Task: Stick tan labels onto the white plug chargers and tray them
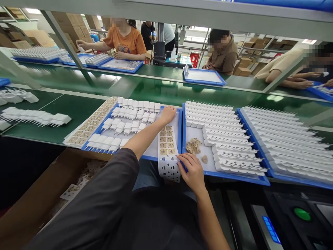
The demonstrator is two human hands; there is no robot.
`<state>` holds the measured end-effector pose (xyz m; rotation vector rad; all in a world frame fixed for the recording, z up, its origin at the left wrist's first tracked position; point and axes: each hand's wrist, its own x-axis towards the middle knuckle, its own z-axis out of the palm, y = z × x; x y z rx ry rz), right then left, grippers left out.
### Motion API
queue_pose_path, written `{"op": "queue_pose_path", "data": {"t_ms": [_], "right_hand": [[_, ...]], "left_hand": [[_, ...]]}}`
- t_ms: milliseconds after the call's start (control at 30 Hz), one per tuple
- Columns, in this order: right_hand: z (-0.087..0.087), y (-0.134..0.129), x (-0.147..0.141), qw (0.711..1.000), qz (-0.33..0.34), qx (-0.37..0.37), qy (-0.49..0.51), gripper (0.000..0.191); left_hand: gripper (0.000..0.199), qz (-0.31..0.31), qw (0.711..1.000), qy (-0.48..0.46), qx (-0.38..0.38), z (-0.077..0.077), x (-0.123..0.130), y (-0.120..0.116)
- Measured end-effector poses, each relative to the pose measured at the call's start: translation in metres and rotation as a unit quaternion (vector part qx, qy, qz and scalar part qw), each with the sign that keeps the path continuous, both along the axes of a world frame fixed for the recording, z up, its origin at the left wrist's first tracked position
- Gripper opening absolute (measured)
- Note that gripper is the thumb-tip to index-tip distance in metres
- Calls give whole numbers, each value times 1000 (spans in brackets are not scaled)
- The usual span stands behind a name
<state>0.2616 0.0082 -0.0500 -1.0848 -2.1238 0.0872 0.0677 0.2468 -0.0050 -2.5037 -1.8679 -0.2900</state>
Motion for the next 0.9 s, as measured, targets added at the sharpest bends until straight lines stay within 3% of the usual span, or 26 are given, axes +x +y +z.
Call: {"op": "queue_pose_path", "data": {"t_ms": [200, 400, 533, 900], "right_hand": [[-2, 1, 1, 1000, 6, 9, 6, 23], [-4, 1, 1, 1000, 6, 7, 4, 23], [-3, 1, 0, 1000, 1, 15, 3, 23], [-3, 1, 0, 1000, 1, 31, -3, 21]], "left_hand": [[37, 75, 997, -23, -14, 5, -2, 16], [39, 131, 990, -46, -6, 18, -44, 27], [39, 145, 987, -61, 24, 14, -63, 22], [44, 232, 963, -130, 52, -1, -53, 25]]}}
